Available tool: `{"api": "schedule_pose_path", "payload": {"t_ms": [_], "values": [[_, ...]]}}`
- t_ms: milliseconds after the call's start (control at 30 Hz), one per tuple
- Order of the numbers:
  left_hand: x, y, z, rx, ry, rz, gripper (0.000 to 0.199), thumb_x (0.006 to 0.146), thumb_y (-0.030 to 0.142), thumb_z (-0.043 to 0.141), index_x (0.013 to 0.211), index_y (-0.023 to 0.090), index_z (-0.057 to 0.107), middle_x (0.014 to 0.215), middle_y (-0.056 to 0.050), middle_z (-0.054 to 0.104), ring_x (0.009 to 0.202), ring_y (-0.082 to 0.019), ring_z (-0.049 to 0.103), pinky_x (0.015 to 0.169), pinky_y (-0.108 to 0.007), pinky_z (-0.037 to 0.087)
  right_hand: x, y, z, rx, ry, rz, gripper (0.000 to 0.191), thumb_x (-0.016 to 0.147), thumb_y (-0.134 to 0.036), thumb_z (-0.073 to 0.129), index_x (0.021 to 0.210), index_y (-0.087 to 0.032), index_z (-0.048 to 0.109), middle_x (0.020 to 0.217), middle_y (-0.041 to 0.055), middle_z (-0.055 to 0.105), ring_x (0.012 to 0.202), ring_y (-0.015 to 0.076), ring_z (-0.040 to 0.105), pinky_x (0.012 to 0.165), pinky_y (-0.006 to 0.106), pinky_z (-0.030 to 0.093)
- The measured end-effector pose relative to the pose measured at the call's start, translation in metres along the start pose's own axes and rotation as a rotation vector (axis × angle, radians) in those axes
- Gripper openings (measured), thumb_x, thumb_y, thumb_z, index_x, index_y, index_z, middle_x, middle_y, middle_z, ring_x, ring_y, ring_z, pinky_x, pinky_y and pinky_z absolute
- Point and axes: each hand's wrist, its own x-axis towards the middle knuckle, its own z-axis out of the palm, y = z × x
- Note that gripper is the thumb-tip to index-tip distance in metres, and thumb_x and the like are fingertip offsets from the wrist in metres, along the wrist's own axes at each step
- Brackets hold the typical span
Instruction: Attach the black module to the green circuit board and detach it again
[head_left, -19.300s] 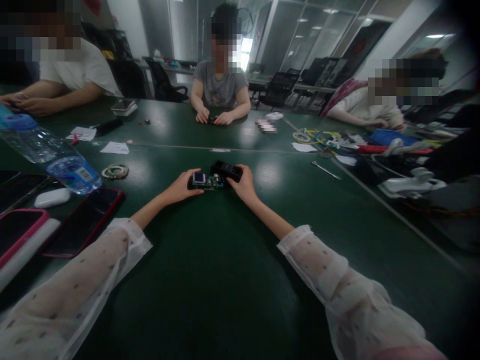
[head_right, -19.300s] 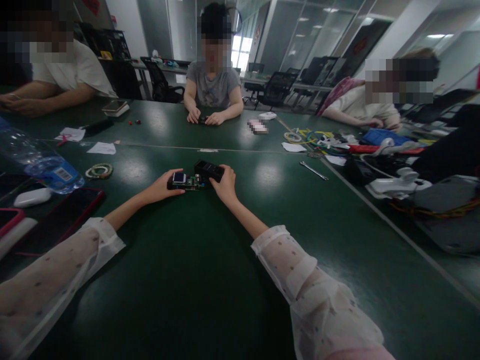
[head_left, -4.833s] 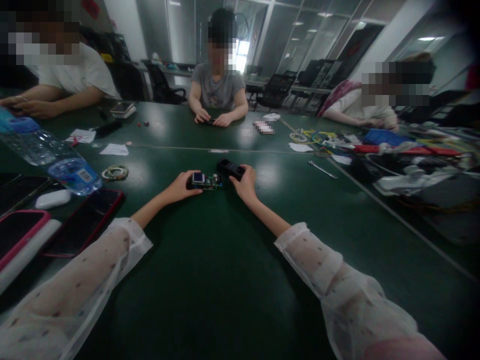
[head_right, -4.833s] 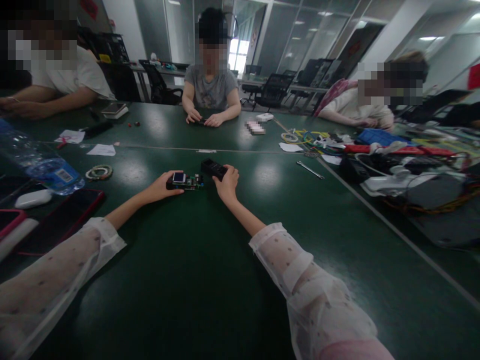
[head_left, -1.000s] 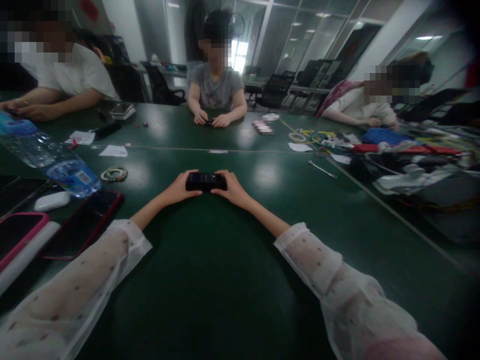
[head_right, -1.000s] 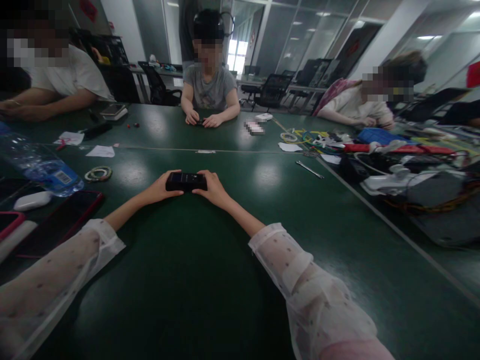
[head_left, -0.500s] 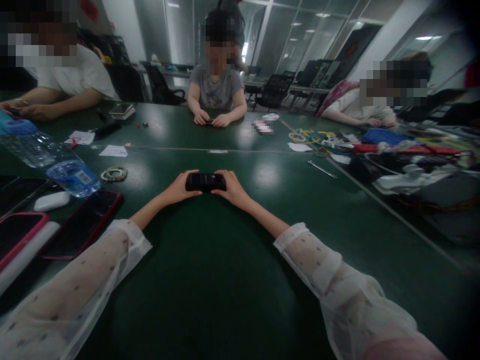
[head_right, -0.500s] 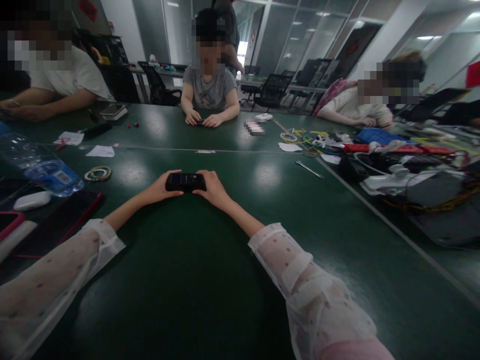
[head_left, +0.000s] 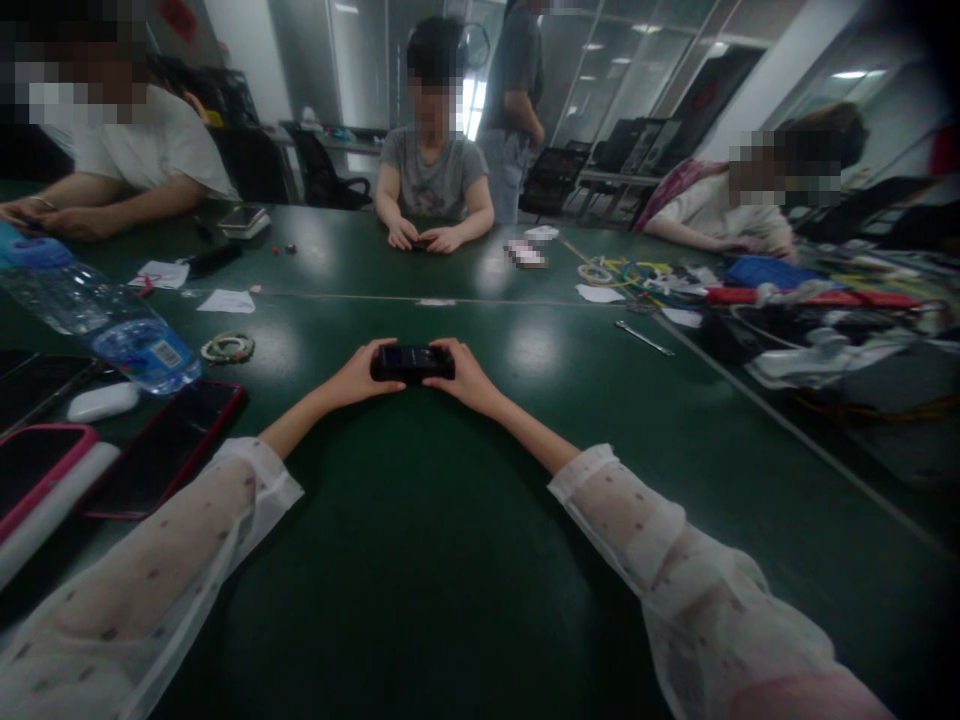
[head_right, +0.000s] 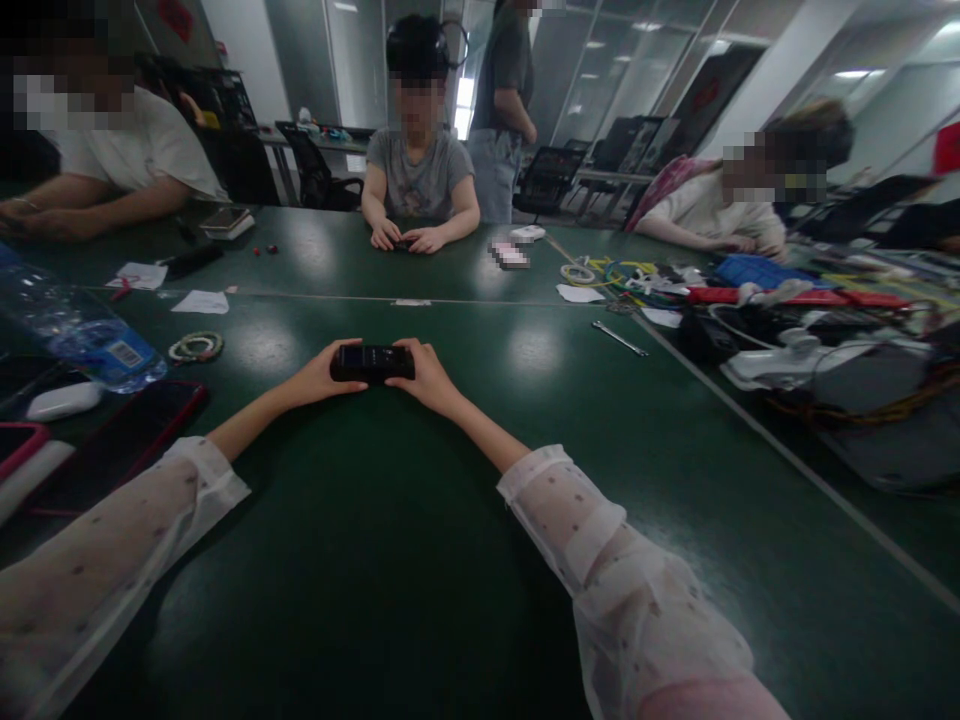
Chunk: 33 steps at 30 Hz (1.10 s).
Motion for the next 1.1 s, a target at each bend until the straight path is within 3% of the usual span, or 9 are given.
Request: {"api": "schedule_pose_path", "payload": {"t_ms": [267, 400, 533, 633, 867, 1100], "values": [[0.003, -0.006, 0.001, -0.032, -0.014, -0.007, 0.076, 0.071, 0.045, 0.081, 0.134, 0.018, 0.048, 0.131, -0.016, 0.059, 0.121, -0.033, 0.059, 0.105, -0.055, 0.045, 0.002, 0.008, 0.001, 0.155, 0.092, 0.011, 0.054, 0.077, -0.034, 0.079, 0.121, -0.024, 0.049, 0.122, 0.009, 0.06, 0.114, 0.0263, 0.059, 0.098, 0.046, 0.049], [0.003, -0.01, 0.001, 0.009, -0.03, 0.026, 0.078, 0.074, 0.042, 0.079, 0.141, 0.021, 0.044, 0.136, -0.015, 0.056, 0.126, -0.032, 0.056, 0.107, -0.055, 0.043, 0.004, 0.015, 0.001, 0.258, 0.23, 0.085, 0.058, 0.08, -0.05, 0.074, 0.122, -0.024, 0.045, 0.121, 0.0103, 0.061, 0.114, 0.0262, 0.061, 0.099, 0.044, 0.049], [0.001, -0.01, -0.001, 0.052, -0.03, 0.007, 0.083, 0.074, 0.043, 0.079, 0.146, 0.023, 0.04, 0.14, -0.015, 0.053, 0.128, -0.033, 0.053, 0.108, -0.057, 0.041, 0.005, 0.027, 0.002, 0.223, 0.396, 0.205, 0.063, 0.082, -0.059, 0.068, 0.126, -0.024, 0.04, 0.123, 0.0124, 0.059, 0.115, 0.0268, 0.06, 0.099, 0.044, 0.049], [0.001, -0.007, -0.002, 0.068, -0.034, 0.001, 0.084, 0.074, 0.044, 0.079, 0.146, 0.023, 0.041, 0.14, -0.015, 0.052, 0.128, -0.033, 0.053, 0.108, -0.057, 0.041, 0.005, 0.038, 0.005, 0.182, 0.463, 0.262, 0.064, 0.082, -0.054, 0.07, 0.127, -0.022, 0.038, 0.124, 0.0139, 0.057, 0.113, 0.027, 0.059, 0.098, 0.045, 0.049], [0.001, -0.005, -0.003, 0.098, -0.041, 0.01, 0.082, 0.075, 0.046, 0.078, 0.144, 0.023, 0.042, 0.138, -0.016, 0.053, 0.126, -0.034, 0.054, 0.106, -0.056, 0.043, 0.005, 0.045, 0.006, 0.069, 0.464, 0.368, 0.058, 0.078, -0.033, 0.074, 0.124, -0.02, 0.042, 0.122, 0.015, 0.056, 0.116, 0.0295, 0.055, 0.1, 0.05, 0.048], [0.0, -0.002, -0.002, 0.112, -0.034, 0.037, 0.079, 0.075, 0.045, 0.077, 0.143, 0.025, 0.043, 0.139, -0.014, 0.053, 0.128, -0.034, 0.051, 0.108, -0.056, 0.041, 0.002, 0.039, 0.005, -0.056, 0.429, 0.259, 0.061, 0.076, -0.028, 0.076, 0.127, -0.021, 0.044, 0.129, 0.0143, 0.053, 0.123, 0.0338, 0.048, 0.105, 0.057, 0.043]]}}
